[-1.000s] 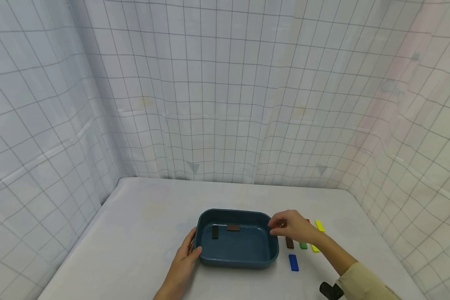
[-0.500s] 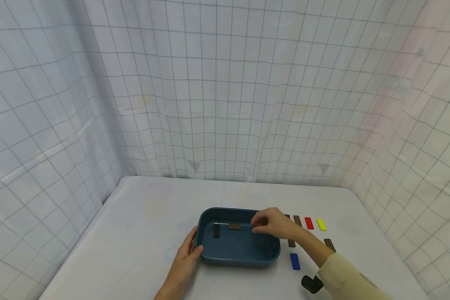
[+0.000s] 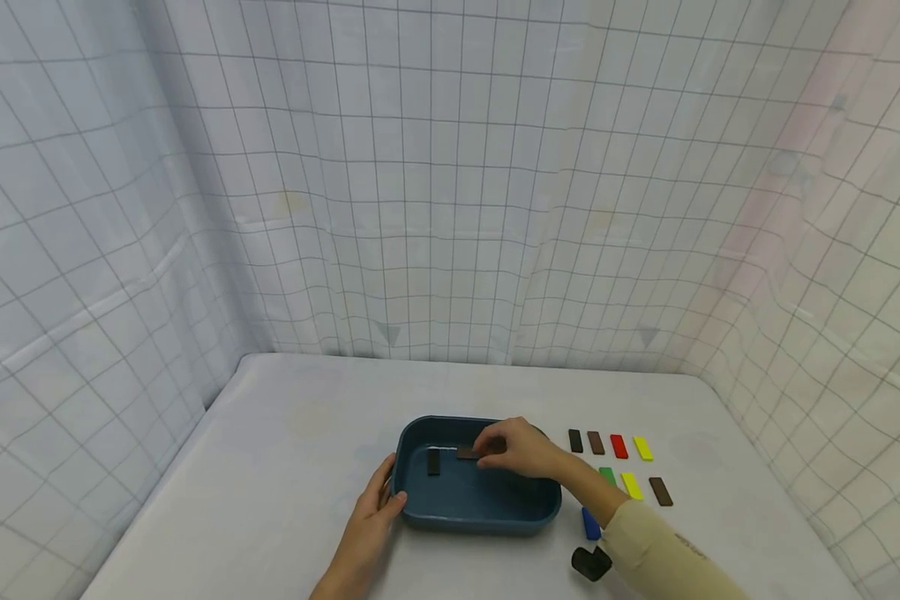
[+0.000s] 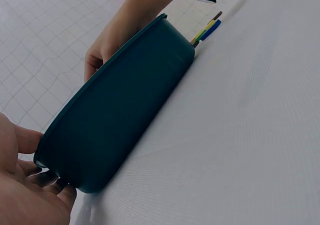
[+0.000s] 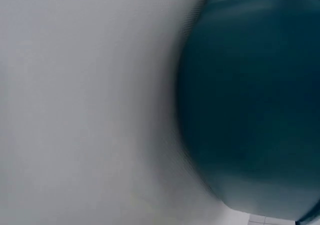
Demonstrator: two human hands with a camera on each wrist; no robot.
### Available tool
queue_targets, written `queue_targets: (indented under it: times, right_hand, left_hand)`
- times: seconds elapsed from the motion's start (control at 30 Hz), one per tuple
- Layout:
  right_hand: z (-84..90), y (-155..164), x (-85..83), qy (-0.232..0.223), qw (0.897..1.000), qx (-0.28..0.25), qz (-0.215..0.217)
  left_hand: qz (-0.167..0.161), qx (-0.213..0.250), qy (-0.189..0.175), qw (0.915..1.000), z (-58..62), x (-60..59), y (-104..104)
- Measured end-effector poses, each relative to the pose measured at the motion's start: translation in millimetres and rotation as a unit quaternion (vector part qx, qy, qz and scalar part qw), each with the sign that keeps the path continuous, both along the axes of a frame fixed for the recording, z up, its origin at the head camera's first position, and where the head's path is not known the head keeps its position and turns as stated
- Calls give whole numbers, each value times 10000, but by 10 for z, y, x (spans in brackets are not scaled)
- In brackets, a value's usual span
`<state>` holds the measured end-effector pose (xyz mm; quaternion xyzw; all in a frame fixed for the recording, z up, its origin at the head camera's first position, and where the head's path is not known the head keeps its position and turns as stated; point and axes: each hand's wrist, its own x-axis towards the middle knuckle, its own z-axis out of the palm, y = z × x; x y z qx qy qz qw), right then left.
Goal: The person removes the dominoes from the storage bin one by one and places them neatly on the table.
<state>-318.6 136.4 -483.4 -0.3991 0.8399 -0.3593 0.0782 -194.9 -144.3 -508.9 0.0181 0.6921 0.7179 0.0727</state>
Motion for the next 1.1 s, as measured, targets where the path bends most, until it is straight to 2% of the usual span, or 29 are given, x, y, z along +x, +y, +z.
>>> queue_targets:
  times: [0.4,0.53,0.67,0.83,1.1]
  right_hand:
    - [-194,-131,-27,512,9973,420,-323]
    - [-220,-180,-19,764,9938,712,-386]
    - [-236,-224,-9,1065,9890,970,-338]
    - [-234,-255,-3,1204,9865,1083,-239]
    - [-221,-249,-17,1325,9881,771,144]
  left_hand:
    - [-39,54,-11,10000,-22,1,41]
    - [-48,83,-53,9999,-22,-5,36]
    - [-55,66,-22,10000,-23,-9,24]
    - [-35,-46,40,10000,-21,-9,9]
    - [-68,-60,51,9999,-32,-22,-11]
